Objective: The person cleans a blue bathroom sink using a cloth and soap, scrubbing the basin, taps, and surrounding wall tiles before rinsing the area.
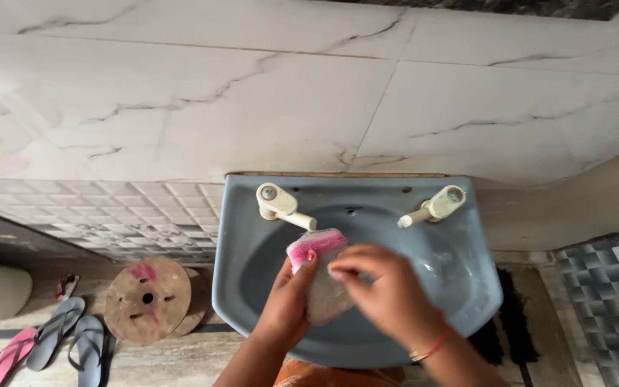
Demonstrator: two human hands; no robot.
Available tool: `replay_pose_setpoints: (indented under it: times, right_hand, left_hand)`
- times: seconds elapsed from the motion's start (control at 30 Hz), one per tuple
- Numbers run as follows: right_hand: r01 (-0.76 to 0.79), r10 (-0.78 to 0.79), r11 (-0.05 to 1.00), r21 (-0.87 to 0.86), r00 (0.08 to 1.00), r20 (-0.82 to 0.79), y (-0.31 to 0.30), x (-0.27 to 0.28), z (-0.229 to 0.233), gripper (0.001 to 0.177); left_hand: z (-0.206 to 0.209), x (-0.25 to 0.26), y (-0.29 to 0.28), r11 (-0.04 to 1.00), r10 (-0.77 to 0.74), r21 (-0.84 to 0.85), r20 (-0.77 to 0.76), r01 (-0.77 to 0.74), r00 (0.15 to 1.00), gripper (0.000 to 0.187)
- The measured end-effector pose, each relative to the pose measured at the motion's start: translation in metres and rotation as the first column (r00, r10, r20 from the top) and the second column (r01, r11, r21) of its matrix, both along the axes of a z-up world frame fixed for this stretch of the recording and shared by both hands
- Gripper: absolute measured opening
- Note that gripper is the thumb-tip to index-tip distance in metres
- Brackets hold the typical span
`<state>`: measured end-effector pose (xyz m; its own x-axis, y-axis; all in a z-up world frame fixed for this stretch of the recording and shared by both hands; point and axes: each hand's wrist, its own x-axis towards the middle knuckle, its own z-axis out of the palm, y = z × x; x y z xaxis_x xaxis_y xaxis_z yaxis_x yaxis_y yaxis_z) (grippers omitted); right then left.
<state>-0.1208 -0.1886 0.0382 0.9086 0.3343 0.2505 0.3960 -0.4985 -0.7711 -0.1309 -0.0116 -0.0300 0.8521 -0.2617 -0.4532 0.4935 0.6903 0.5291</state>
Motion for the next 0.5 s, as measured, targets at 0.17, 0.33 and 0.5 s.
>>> replay_pose_setpoints:
  times: [0.17, 0.33, 0.5]
  right_hand:
    - [0.212, -0.169, 0.961, -0.181, 0.96, 0.223, 0.021, 0.0, -0.01, 0.016]
    - [0.252, -0.238, 0.963, -0.098, 0.962, 0.136, -0.008, 0.008, -0.019, 0.014]
    - [0.46, -0.207, 0.735, 0.498, 0.852, -0.48, -0.042, 0.012, -0.034, 0.027]
  left_hand:
    - [-0.044, 0.009, -0.022, 0.99, 0.039, 0.128, 0.149, -0.059, 0.988, 0.047]
    - [-0.02, 0.015, -0.03, 0.999, 0.036, -0.021, 0.101, -0.034, 0.994, 0.045]
    - [0.004, 0.019, -0.038, 1.0, -0.007, -0.01, -0.038, 0.006, 0.999, 0.045]
